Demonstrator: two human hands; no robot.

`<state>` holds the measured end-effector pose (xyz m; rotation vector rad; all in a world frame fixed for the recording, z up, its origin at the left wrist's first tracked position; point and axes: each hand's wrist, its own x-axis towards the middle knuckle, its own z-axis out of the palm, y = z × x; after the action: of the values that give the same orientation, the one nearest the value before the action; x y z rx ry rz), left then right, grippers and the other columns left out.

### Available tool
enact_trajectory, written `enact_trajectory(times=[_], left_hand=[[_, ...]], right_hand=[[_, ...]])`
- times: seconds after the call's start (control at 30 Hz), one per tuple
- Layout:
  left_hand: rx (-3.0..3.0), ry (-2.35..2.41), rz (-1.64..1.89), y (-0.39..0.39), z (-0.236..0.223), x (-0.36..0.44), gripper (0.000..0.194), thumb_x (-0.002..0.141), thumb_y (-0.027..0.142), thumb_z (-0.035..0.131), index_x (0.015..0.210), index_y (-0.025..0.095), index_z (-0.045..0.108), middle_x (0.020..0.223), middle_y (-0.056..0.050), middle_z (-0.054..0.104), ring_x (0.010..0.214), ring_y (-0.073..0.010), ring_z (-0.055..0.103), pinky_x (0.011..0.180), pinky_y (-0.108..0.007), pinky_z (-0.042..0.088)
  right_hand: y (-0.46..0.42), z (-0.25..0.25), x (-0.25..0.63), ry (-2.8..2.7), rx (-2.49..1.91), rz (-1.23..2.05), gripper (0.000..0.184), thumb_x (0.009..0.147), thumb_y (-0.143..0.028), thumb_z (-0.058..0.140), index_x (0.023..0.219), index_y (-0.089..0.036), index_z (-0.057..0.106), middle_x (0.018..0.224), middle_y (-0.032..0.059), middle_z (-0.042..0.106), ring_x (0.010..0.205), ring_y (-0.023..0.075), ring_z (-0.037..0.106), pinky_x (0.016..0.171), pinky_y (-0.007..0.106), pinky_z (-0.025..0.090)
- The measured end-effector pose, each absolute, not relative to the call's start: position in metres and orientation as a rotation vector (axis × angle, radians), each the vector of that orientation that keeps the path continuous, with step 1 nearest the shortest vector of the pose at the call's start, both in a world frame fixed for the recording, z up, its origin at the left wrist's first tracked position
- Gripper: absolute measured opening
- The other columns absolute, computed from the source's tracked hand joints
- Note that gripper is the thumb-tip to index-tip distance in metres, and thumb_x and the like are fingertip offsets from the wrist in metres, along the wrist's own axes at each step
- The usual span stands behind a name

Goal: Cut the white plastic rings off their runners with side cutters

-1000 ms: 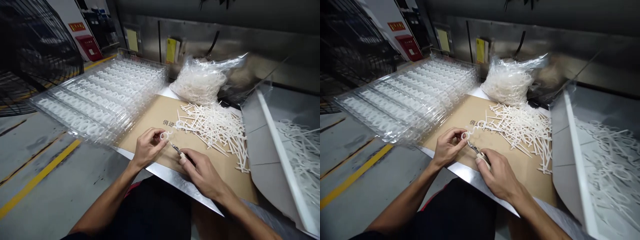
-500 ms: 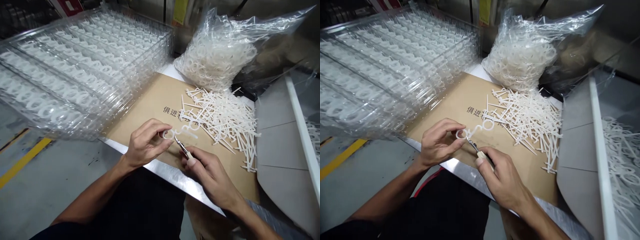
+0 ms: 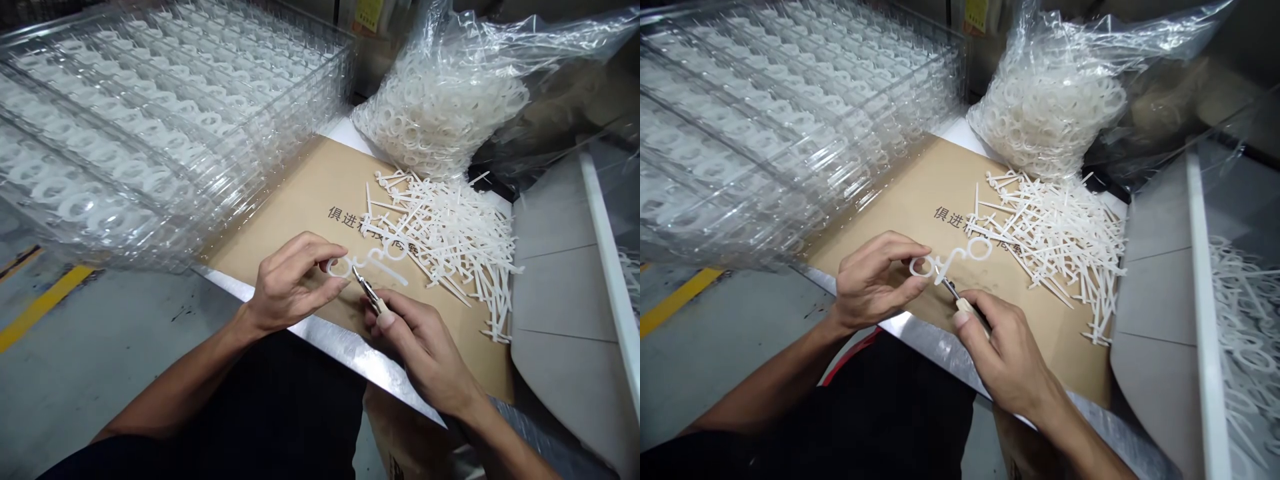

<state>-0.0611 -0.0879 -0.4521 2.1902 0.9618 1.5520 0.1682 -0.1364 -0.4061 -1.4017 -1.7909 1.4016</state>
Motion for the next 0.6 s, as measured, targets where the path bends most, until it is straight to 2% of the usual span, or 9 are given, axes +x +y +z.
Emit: enact_trajectory(times=[0.3,0.6], left_hand=[[2.210,0.971,1.545,-0.0880,-0.4509,-0.0607,0.033,0.089,0.020,0.079,0.121,0.018,0.070,0.094,-0.005,0.072,0.079,-0.0125,0.067,0.070,-0.024,0.058],[2.211,0.954,1.536,-0.0880,-0.4506,-0.0602,0.030,0.088,0.019,0.079,0.117,0.014,0.070,0.091,-0.006,0.071,0.078,-0.0124,0.068,0.067,-0.024,0.056]], right_hand=[[-0.1371,-0.4036,0.1666,-1.799,-1.413,1.367,0.030,0.107,-0.040,0.048,0.095,-0.021,0.066,0.086,0.0057,0.068,0.076,0.0200,0.063,0.063,0.031,0.048],[-0.1376,-0.4080,0.1665,-1.806,-1.442,1.342,0.032,0.108,-0.041,0.047,0.092,-0.021,0.066,0.078,0.0037,0.064,0.068,0.0186,0.057,0.062,0.031,0.048]])
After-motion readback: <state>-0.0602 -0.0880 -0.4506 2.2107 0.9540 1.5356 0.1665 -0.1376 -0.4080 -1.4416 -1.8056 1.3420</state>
